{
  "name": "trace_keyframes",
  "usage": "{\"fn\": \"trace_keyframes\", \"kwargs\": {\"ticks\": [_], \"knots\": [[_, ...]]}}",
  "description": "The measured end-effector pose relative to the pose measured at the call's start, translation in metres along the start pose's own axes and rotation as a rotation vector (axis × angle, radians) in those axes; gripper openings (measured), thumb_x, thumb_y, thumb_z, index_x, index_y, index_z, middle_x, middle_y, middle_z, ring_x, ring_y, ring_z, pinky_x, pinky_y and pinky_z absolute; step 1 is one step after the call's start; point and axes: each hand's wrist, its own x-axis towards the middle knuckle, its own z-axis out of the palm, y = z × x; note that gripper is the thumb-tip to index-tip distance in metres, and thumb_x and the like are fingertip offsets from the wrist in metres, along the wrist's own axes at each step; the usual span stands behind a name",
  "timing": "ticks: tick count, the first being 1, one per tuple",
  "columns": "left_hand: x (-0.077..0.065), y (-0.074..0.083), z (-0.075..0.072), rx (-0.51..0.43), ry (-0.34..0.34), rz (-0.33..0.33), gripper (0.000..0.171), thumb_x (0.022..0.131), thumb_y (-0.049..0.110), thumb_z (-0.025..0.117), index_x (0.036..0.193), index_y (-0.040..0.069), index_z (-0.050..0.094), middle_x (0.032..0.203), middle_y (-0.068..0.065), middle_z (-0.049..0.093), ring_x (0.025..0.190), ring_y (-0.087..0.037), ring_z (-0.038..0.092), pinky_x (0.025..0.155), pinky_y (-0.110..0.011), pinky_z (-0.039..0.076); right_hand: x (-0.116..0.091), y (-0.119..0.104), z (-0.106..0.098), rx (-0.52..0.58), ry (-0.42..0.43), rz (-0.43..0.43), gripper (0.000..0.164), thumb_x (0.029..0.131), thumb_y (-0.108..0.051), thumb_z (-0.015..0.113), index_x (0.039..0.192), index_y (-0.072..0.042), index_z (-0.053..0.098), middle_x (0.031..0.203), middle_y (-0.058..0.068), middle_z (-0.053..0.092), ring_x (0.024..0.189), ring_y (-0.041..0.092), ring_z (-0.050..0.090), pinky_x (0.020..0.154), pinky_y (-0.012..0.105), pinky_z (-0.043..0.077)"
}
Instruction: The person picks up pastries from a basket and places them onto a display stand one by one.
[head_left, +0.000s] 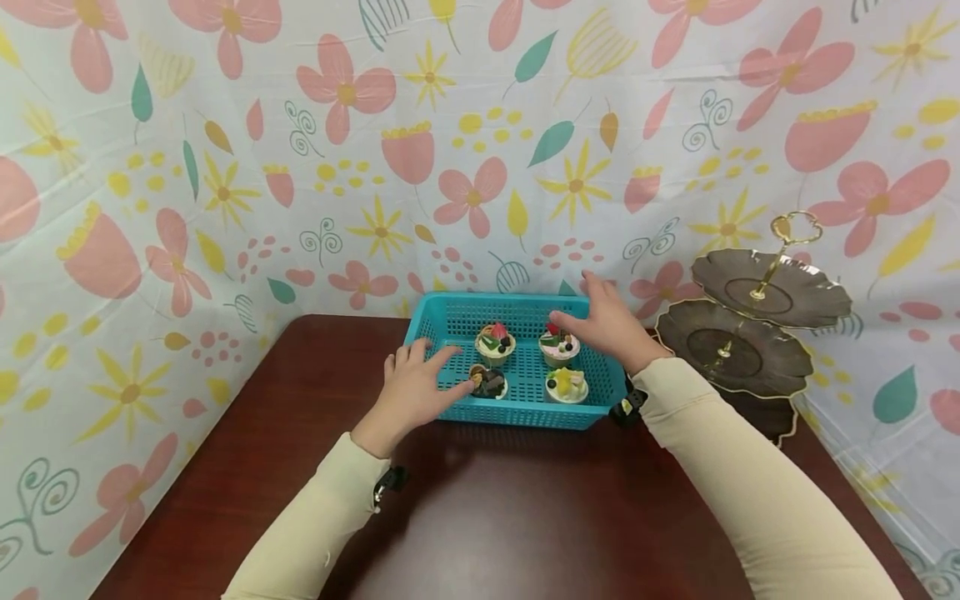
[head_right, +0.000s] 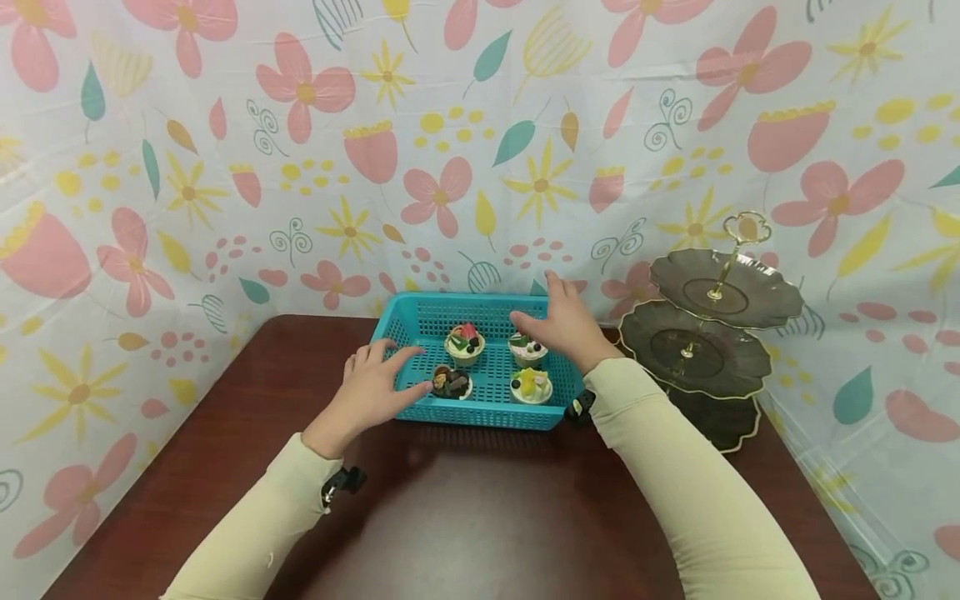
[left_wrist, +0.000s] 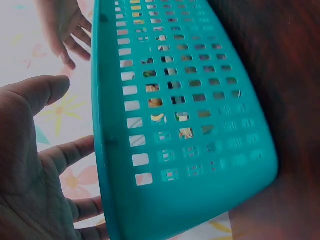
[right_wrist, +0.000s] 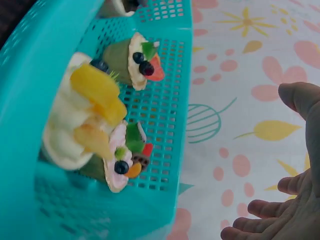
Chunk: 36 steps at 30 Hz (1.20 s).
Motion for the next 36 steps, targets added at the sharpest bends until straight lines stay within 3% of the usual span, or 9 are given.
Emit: {"fn": "trace_keyframes", "kwargs": {"ticks": [7, 17, 22, 26, 30, 36], "knots": [[-0.006, 0.001, 0.011, -0.02, 0.023, 0.052, 0.062, 0.09, 0.063, 0.065, 0.141, 0.028, 0.056, 0.142, -0.016, 0.039, 0.132, -0.037, 0.03, 0.113, -0.06, 0.019, 0.009, 0.002, 0.005, 0.065, -0.006, 0.045, 0.103, 0.095, -0.059, 0.059, 0.162, -0.006, 0.002, 0.162, 0.027, 0.02, 0.147, 0.046, 0.025, 0.112, 0.066, 0.029], [-0.011, 0.0, 0.024, -0.082, 0.052, 0.061, 0.052, 0.091, 0.057, 0.067, 0.134, 0.027, 0.061, 0.135, -0.013, 0.044, 0.121, -0.036, 0.034, 0.111, -0.061, 0.015, 0.02, 0.006, 0.011, 0.199, 0.025, 0.094, 0.101, 0.096, -0.06, 0.057, 0.162, -0.005, 0.004, 0.165, 0.024, 0.017, 0.149, 0.045, 0.023, 0.114, 0.063, 0.028], [-0.015, -0.003, 0.03, -0.089, 0.084, 0.064, 0.04, 0.092, 0.055, 0.069, 0.119, 0.026, 0.063, 0.112, -0.005, 0.053, 0.106, -0.031, 0.04, 0.112, -0.064, 0.014, 0.024, 0.006, 0.018, 0.251, 0.009, 0.136, 0.099, 0.096, -0.058, 0.058, 0.161, -0.005, 0.006, 0.165, 0.024, 0.017, 0.149, 0.045, 0.023, 0.114, 0.062, 0.029], [-0.017, -0.003, 0.031, -0.11, 0.113, 0.062, 0.032, 0.091, 0.054, 0.07, 0.102, 0.025, 0.06, 0.09, 0.004, 0.052, 0.093, -0.025, 0.044, 0.114, -0.066, 0.012, 0.028, 0.009, 0.022, 0.32, -0.01, 0.184, 0.098, 0.096, -0.057, 0.058, 0.162, -0.006, 0.005, 0.165, 0.023, 0.015, 0.149, 0.044, 0.023, 0.114, 0.061, 0.028], [-0.018, -0.002, 0.031, -0.107, 0.14, 0.054, 0.034, 0.089, 0.054, 0.072, 0.09, 0.024, 0.056, 0.082, 0.006, 0.048, 0.087, -0.022, 0.045, 0.114, -0.067, 0.012, 0.032, 0.012, 0.027, 0.391, -0.025, 0.227, 0.098, 0.097, -0.055, 0.058, 0.162, -0.006, 0.002, 0.167, 0.021, 0.011, 0.15, 0.043, 0.02, 0.115, 0.06, 0.028], [-0.019, -0.004, 0.039, -0.076, 0.169, 0.054, 0.037, 0.089, 0.056, 0.071, 0.087, 0.024, 0.054, 0.079, 0.006, 0.046, 0.085, -0.021, 0.048, 0.114, -0.067, 0.014, 0.04, 0.022, 0.035, 0.454, -0.048, 0.302, 0.099, 0.099, -0.049, 0.06, 0.162, -0.007, -0.003, 0.168, 0.02, 0.003, 0.152, 0.043, 0.013, 0.116, 0.061, 0.024]]}}
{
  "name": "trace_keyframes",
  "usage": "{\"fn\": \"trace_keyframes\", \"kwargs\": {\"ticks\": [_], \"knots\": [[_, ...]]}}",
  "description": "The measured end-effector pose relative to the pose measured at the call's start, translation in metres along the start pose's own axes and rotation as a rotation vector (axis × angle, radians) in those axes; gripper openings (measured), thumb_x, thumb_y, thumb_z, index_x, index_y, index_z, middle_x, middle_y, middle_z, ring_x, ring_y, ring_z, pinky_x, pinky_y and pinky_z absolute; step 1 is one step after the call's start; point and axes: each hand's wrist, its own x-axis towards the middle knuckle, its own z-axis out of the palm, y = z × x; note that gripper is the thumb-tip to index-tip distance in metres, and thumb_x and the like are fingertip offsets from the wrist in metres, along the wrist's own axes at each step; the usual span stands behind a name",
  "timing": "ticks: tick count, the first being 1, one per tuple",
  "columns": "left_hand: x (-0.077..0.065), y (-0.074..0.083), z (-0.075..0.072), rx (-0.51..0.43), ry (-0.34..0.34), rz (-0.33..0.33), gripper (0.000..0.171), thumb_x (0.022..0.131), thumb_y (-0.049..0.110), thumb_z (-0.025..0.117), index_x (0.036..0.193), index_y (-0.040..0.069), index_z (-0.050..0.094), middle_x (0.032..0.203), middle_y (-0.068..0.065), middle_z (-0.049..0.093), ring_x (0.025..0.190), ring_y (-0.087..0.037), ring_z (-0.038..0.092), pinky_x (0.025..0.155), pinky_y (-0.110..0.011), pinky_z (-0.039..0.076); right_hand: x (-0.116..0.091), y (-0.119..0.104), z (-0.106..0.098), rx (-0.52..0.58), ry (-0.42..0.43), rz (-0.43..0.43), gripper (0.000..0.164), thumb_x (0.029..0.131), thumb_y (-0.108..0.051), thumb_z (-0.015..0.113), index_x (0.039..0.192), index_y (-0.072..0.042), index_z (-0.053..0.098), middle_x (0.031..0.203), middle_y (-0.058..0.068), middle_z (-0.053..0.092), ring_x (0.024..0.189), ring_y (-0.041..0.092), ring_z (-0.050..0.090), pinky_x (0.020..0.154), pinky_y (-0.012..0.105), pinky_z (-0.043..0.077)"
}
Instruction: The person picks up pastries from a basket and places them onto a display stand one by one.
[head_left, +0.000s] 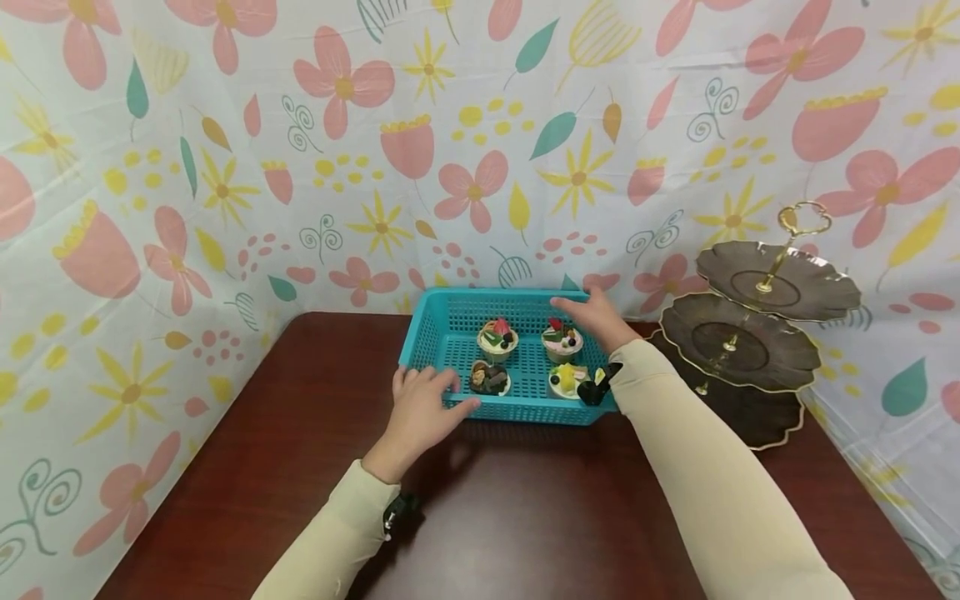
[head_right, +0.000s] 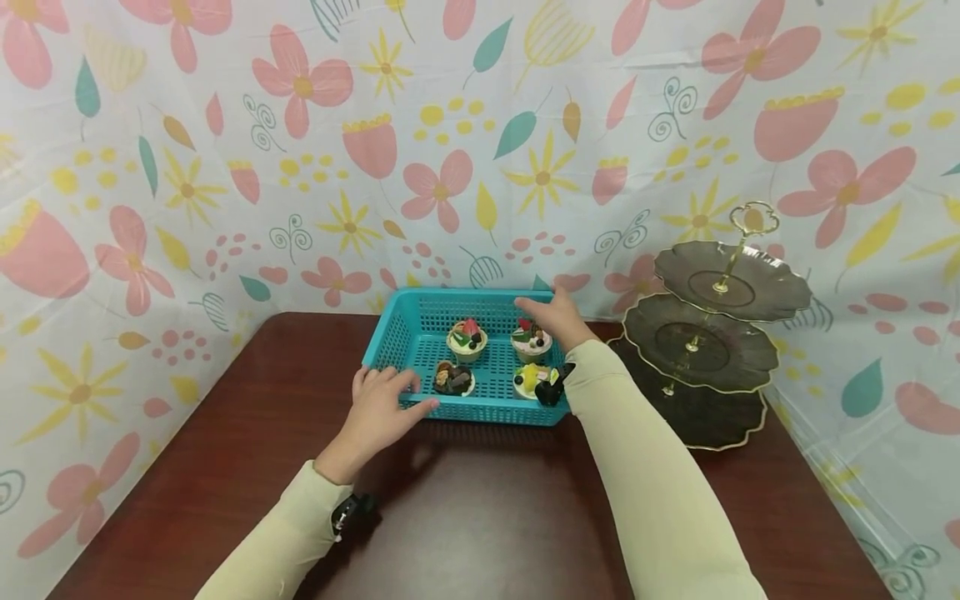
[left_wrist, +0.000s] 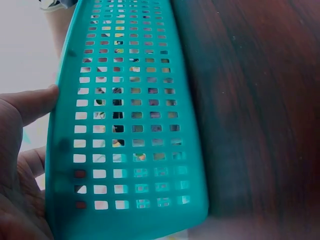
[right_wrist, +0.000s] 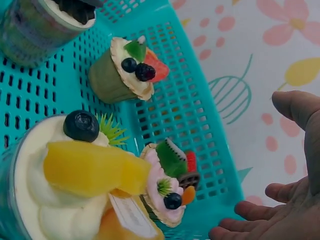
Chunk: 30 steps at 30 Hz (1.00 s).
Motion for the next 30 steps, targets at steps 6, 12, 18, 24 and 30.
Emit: {"fn": "trace_keyframes", "kwargs": {"ticks": [6, 12, 18, 24, 30], "knots": [[-0.002, -0.001, 0.003, 0.004, 0.013, 0.003, 0.038, 0.089, 0.058, 0.07, 0.086, 0.024, 0.053, 0.078, 0.006, 0.045, 0.086, -0.021, 0.048, 0.114, -0.068, 0.014, 0.007, 0.006, 0.007, 0.03, -0.017, 0.039, 0.098, 0.098, -0.044, 0.062, 0.161, -0.004, -0.001, 0.167, 0.023, 0.005, 0.151, 0.045, 0.013, 0.116, 0.062, 0.023], [-0.002, -0.003, 0.003, 0.015, 0.029, 0.008, 0.039, 0.088, 0.057, 0.071, 0.085, 0.024, 0.053, 0.077, 0.006, 0.045, 0.082, -0.02, 0.048, 0.113, -0.068, 0.016, 0.009, 0.008, 0.012, 0.049, -0.071, 0.096, 0.095, 0.099, -0.043, 0.061, 0.161, -0.004, 0.0, 0.166, 0.025, 0.005, 0.151, 0.046, 0.013, 0.117, 0.061, 0.022], [-0.002, -0.004, 0.003, 0.016, 0.036, 0.017, 0.039, 0.088, 0.057, 0.071, 0.086, 0.023, 0.053, 0.078, 0.006, 0.045, 0.082, -0.02, 0.047, 0.113, -0.068, 0.016, 0.015, 0.014, 0.013, 0.058, -0.123, 0.14, 0.092, 0.1, -0.042, 0.06, 0.162, -0.005, 0.003, 0.166, 0.024, 0.007, 0.15, 0.045, 0.017, 0.118, 0.06, 0.022], [0.0, -0.004, 0.004, 0.015, 0.037, 0.028, 0.038, 0.088, 0.058, 0.071, 0.087, 0.023, 0.054, 0.079, 0.006, 0.045, 0.082, -0.02, 0.047, 0.113, -0.068, 0.015, 0.025, 0.022, 0.015, 0.029, -0.121, 0.141, 0.091, 0.1, -0.039, 0.06, 0.161, -0.003, 0.003, 0.166, 0.025, 0.009, 0.149, 0.045, 0.02, 0.117, 0.059, 0.025], [0.0, -0.005, 0.004, 0.022, 0.032, 0.034, 0.038, 0.089, 0.058, 0.07, 0.087, 0.024, 0.055, 0.079, 0.005, 0.045, 0.082, -0.02, 0.047, 0.113, -0.068, 0.015, 0.029, 0.028, 0.023, -0.034, -0.126, 0.129, 0.09, 0.098, -0.032, 0.066, 0.159, 0.003, 0.01, 0.161, 0.028, 0.02, 0.145, 0.044, 0.03, 0.111, 0.055, 0.037]]}}
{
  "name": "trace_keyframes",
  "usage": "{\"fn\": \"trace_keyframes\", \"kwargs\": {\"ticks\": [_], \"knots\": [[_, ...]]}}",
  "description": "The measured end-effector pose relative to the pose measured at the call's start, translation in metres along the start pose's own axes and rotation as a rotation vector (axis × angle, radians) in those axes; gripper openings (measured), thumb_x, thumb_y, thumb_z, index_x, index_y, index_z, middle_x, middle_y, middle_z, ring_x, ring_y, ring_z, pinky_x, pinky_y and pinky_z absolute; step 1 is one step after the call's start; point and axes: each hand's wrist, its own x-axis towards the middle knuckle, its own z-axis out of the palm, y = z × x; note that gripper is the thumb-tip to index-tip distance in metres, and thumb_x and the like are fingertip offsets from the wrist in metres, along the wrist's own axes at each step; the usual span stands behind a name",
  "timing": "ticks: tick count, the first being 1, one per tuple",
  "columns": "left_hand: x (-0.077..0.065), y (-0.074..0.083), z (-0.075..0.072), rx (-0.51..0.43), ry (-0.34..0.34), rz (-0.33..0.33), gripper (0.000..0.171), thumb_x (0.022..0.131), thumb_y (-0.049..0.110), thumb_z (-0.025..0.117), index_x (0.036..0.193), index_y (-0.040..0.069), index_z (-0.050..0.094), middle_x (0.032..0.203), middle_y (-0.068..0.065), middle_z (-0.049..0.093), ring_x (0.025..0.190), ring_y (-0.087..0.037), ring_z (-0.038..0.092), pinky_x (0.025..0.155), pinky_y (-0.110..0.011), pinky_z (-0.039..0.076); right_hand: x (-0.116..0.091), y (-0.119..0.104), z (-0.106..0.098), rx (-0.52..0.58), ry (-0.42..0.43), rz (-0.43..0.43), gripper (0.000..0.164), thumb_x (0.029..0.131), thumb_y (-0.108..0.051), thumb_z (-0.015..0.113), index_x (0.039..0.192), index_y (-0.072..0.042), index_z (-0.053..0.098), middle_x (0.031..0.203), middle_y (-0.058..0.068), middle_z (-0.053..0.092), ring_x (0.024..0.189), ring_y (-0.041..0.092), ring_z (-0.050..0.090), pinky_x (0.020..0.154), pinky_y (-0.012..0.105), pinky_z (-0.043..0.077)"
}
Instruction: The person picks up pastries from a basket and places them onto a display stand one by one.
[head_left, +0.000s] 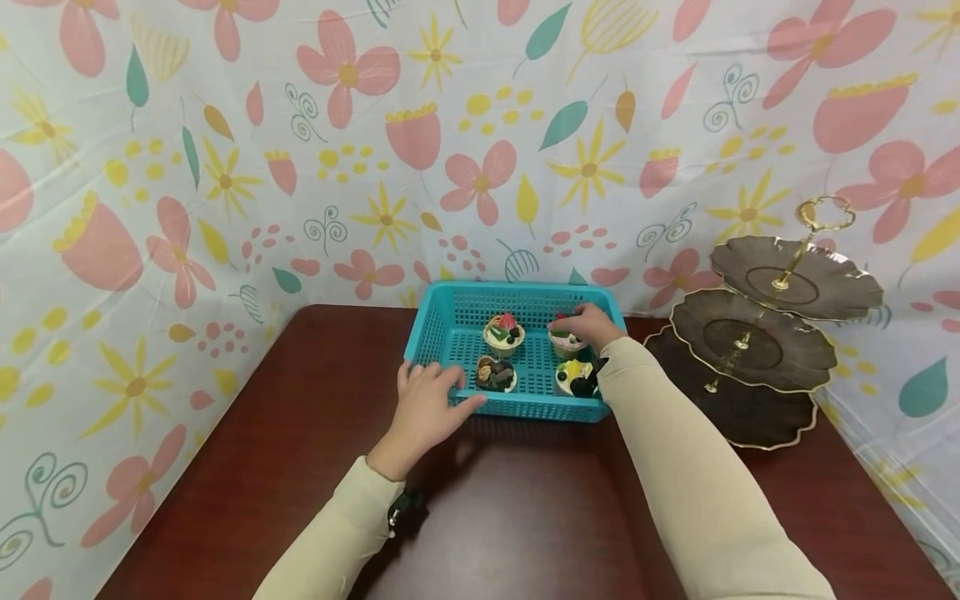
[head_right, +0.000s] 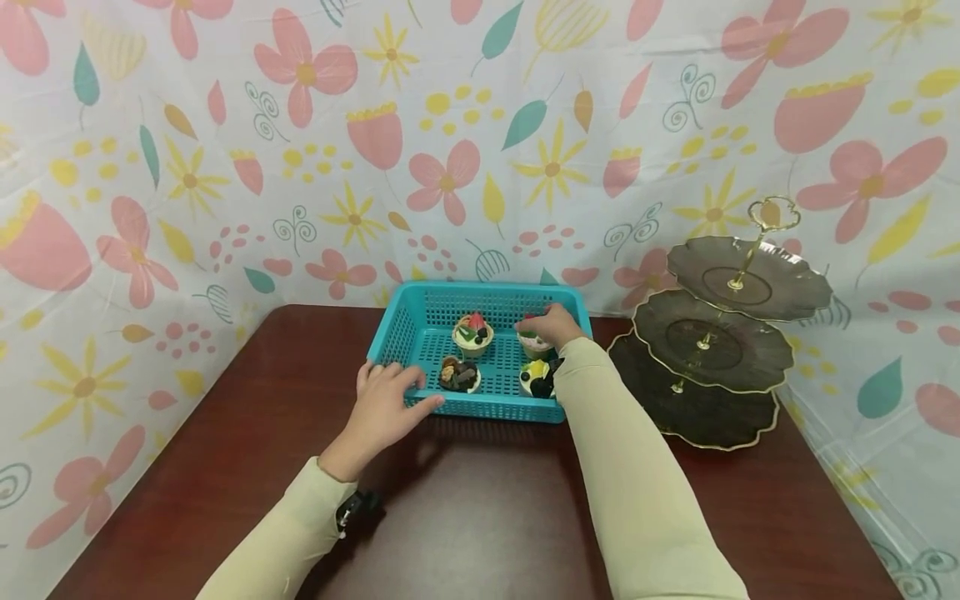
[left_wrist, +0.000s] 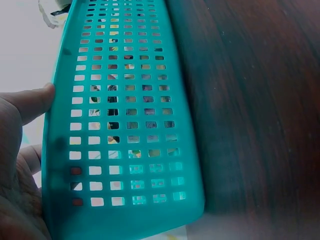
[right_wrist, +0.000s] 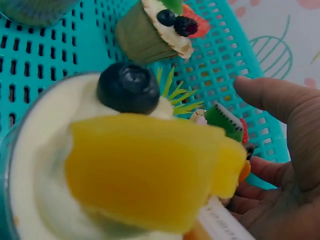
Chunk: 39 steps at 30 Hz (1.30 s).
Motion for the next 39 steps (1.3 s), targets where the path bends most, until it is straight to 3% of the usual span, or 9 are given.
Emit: {"fn": "trace_keyframes", "kwargs": {"ticks": [5, 11, 18, 23, 28, 39], "knots": [[-0.001, 0.001, -0.001, 0.015, 0.005, -0.004, 0.038, 0.088, 0.058, 0.07, 0.087, 0.024, 0.055, 0.079, 0.006, 0.046, 0.083, -0.021, 0.047, 0.113, -0.068, 0.016, 0.005, 0.005, 0.003, -0.101, 0.021, -0.016, 0.086, 0.093, -0.031, 0.071, 0.152, 0.008, 0.023, 0.147, 0.031, 0.035, 0.128, 0.042, 0.044, 0.102, 0.054, 0.044], [-0.001, 0.003, 0.0, 0.026, -0.005, -0.012, 0.037, 0.089, 0.058, 0.07, 0.089, 0.024, 0.056, 0.08, 0.005, 0.046, 0.084, -0.022, 0.049, 0.114, -0.067, 0.016, 0.02, 0.017, 0.005, -0.269, 0.029, -0.049, 0.066, 0.086, -0.031, 0.077, 0.128, 0.008, 0.044, 0.119, 0.025, 0.048, 0.098, 0.034, 0.048, 0.08, 0.047, 0.047], [-0.001, 0.006, 0.0, 0.025, -0.004, 0.002, 0.037, 0.088, 0.058, 0.07, 0.089, 0.023, 0.057, 0.079, 0.004, 0.047, 0.084, -0.023, 0.05, 0.113, -0.068, 0.018, 0.014, 0.02, 0.004, -0.315, 0.006, -0.045, 0.075, 0.088, -0.021, 0.077, 0.141, 0.008, 0.032, 0.131, 0.029, 0.046, 0.11, 0.039, 0.052, 0.09, 0.053, 0.05], [-0.002, 0.007, 0.001, 0.029, 0.0, 0.016, 0.038, 0.088, 0.058, 0.07, 0.088, 0.023, 0.056, 0.079, 0.005, 0.047, 0.083, -0.022, 0.05, 0.113, -0.068, 0.019, 0.003, 0.018, 0.005, -0.31, 0.012, -0.046, 0.067, 0.087, -0.017, 0.076, 0.135, 0.008, 0.036, 0.124, 0.028, 0.048, 0.103, 0.038, 0.053, 0.085, 0.051, 0.051], [-0.004, 0.004, 0.002, 0.023, 0.002, 0.019, 0.038, 0.088, 0.058, 0.071, 0.088, 0.023, 0.057, 0.078, 0.005, 0.047, 0.082, -0.021, 0.049, 0.112, -0.068, 0.019, 0.007, 0.023, 0.006, -0.346, 0.036, -0.057, 0.06, 0.083, -0.022, 0.078, 0.125, 0.004, 0.043, 0.115, 0.023, 0.052, 0.094, 0.035, 0.053, 0.074, 0.045, 0.051], [-0.002, 0.005, -0.004, 0.024, 0.007, 0.023, 0.038, 0.089, 0.056, 0.07, 0.088, 0.021, 0.056, 0.077, 0.005, 0.045, 0.079, -0.021, 0.048, 0.111, -0.07, 0.02, 0.01, 0.007, 0.004, -0.323, 0.141, -0.141, 0.051, 0.081, -0.031, 0.077, 0.113, 0.003, 0.056, 0.104, 0.021, 0.061, 0.087, 0.034, 0.06, 0.07, 0.044, 0.054]]}}
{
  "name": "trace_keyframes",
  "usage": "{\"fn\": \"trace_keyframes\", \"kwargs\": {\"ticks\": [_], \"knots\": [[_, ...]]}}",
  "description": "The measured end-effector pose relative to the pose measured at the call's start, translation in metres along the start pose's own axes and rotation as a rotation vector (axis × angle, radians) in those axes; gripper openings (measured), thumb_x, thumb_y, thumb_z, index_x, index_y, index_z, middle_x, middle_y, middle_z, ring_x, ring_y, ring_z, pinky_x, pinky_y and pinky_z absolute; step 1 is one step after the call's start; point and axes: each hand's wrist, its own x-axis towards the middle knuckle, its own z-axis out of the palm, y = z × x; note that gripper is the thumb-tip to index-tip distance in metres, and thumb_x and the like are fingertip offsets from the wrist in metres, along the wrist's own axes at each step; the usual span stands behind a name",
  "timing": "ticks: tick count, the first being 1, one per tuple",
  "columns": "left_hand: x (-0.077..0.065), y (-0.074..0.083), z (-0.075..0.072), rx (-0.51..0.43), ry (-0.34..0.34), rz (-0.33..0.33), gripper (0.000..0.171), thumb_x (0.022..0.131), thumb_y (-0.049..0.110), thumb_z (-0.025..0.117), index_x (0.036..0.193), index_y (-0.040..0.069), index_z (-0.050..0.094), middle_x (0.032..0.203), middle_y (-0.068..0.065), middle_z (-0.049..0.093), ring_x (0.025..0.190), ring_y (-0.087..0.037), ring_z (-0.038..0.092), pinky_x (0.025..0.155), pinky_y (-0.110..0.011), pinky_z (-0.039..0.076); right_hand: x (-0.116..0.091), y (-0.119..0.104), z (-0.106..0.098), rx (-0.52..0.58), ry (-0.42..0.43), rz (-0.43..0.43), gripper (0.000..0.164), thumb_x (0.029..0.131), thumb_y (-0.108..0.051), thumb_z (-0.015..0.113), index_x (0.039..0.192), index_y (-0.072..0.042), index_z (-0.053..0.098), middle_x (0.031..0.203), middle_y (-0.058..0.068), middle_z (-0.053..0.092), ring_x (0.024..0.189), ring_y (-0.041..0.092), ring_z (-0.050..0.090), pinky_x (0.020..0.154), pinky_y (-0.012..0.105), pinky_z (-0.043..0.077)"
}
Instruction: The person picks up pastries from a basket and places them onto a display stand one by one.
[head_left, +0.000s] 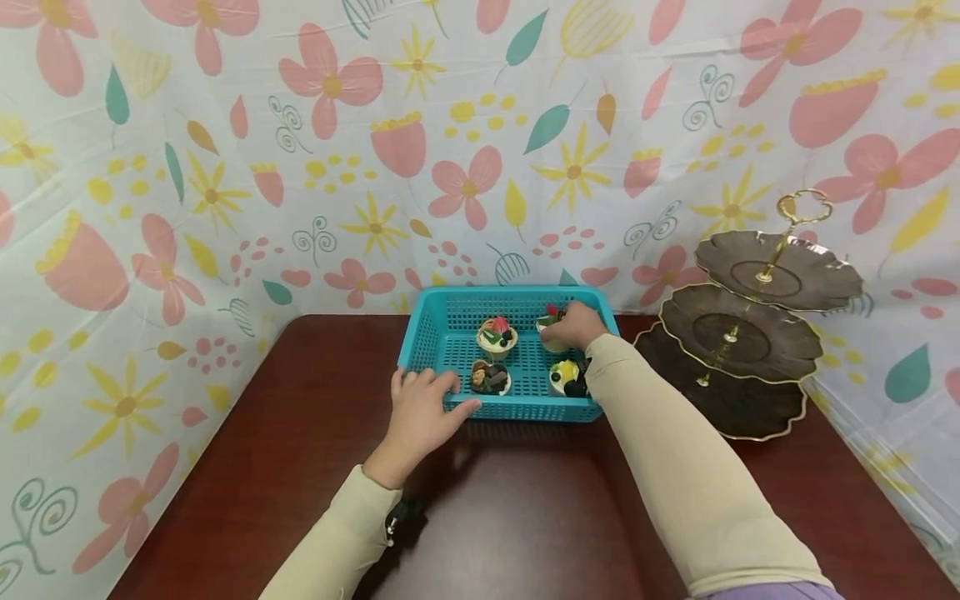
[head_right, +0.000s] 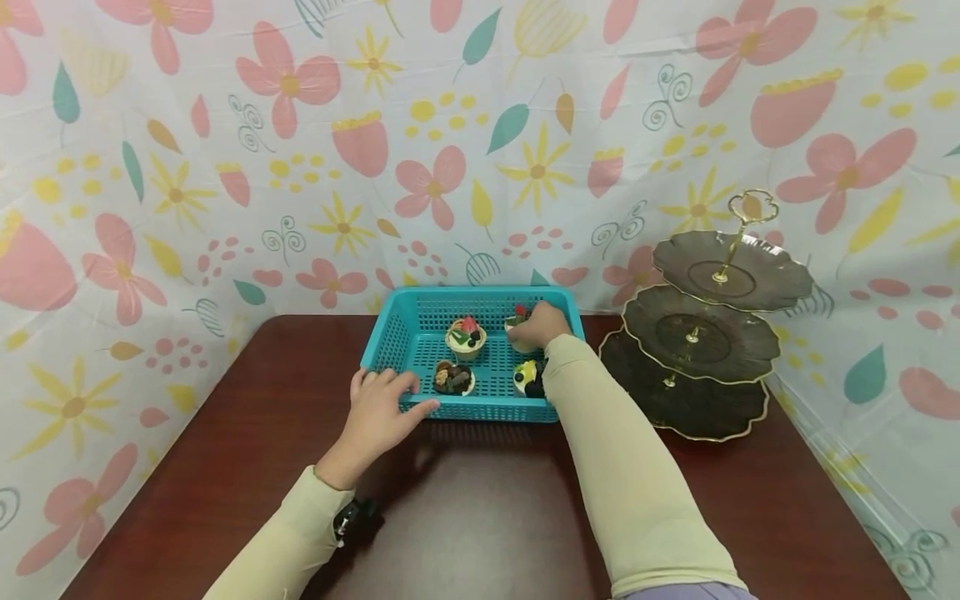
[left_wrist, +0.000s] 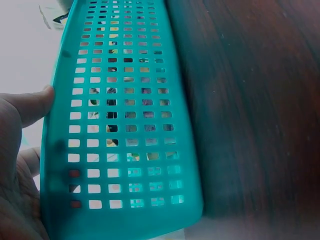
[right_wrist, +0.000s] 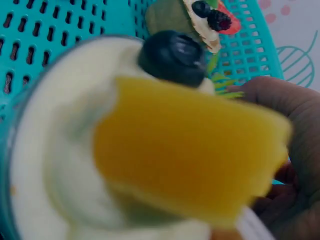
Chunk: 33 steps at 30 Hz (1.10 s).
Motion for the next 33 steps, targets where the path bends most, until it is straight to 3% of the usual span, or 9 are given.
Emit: {"fn": "trace_keyframes", "kwargs": {"ticks": [6, 10, 14, 18, 24, 33], "knots": [[0.001, 0.001, 0.0, -0.006, 0.0, 0.0, 0.037, 0.089, 0.056, 0.07, 0.088, 0.022, 0.056, 0.078, 0.005, 0.046, 0.08, -0.022, 0.049, 0.112, -0.07, 0.019, -0.008, -0.007, -0.013, 0.046, 0.044, -0.012, 0.054, 0.085, -0.034, 0.074, 0.118, 0.003, 0.052, 0.106, 0.021, 0.06, 0.081, 0.032, 0.062, 0.072, 0.049, 0.057], [0.001, 0.001, 0.001, -0.004, -0.006, -0.003, 0.038, 0.089, 0.057, 0.07, 0.088, 0.022, 0.056, 0.079, 0.004, 0.047, 0.082, -0.022, 0.05, 0.113, -0.069, 0.018, -0.016, -0.014, -0.022, 0.114, 0.026, -0.007, 0.067, 0.086, -0.033, 0.073, 0.133, 0.004, 0.043, 0.119, 0.024, 0.055, 0.09, 0.034, 0.061, 0.08, 0.055, 0.057], [0.001, 0.0, 0.002, -0.001, -0.001, -0.001, 0.037, 0.089, 0.056, 0.07, 0.088, 0.021, 0.057, 0.078, 0.005, 0.046, 0.081, -0.022, 0.049, 0.112, -0.069, 0.018, -0.021, -0.02, -0.029, 0.146, 0.028, -0.035, 0.081, 0.086, -0.032, 0.076, 0.145, 0.002, 0.032, 0.127, 0.024, 0.05, 0.097, 0.035, 0.058, 0.08, 0.053, 0.057], [-0.001, -0.001, 0.001, 0.002, 0.011, 0.007, 0.037, 0.089, 0.056, 0.07, 0.089, 0.021, 0.057, 0.078, 0.004, 0.046, 0.08, -0.022, 0.05, 0.111, -0.07, 0.02, -0.025, -0.024, -0.035, 0.128, 0.052, -0.071, 0.082, 0.086, -0.032, 0.078, 0.143, 0.0, 0.029, 0.124, 0.023, 0.049, 0.091, 0.034, 0.059, 0.073, 0.049, 0.058], [-0.001, -0.001, 0.001, 0.01, 0.024, 0.015, 0.037, 0.089, 0.055, 0.071, 0.089, 0.02, 0.058, 0.078, 0.004, 0.048, 0.08, -0.024, 0.05, 0.111, -0.071, 0.021, -0.033, -0.032, -0.044, 0.101, 0.093, -0.127, 0.064, 0.085, -0.031, 0.079, 0.128, 0.001, 0.043, 0.11, 0.02, 0.056, 0.079, 0.03, 0.061, 0.067, 0.045, 0.057], [-0.001, 0.002, 0.001, 0.023, 0.004, -0.009, 0.039, 0.089, 0.057, 0.071, 0.091, 0.02, 0.059, 0.08, 0.003, 0.049, 0.08, -0.023, 0.048, 0.112, -0.069, 0.019, -0.056, -0.039, -0.06, 0.096, 0.124, -0.135, 0.077, 0.086, -0.04, 0.075, 0.136, 0.003, 0.037, 0.123, 0.022, 0.05, 0.103, 0.034, 0.054, 0.085, 0.048, 0.049]]}}
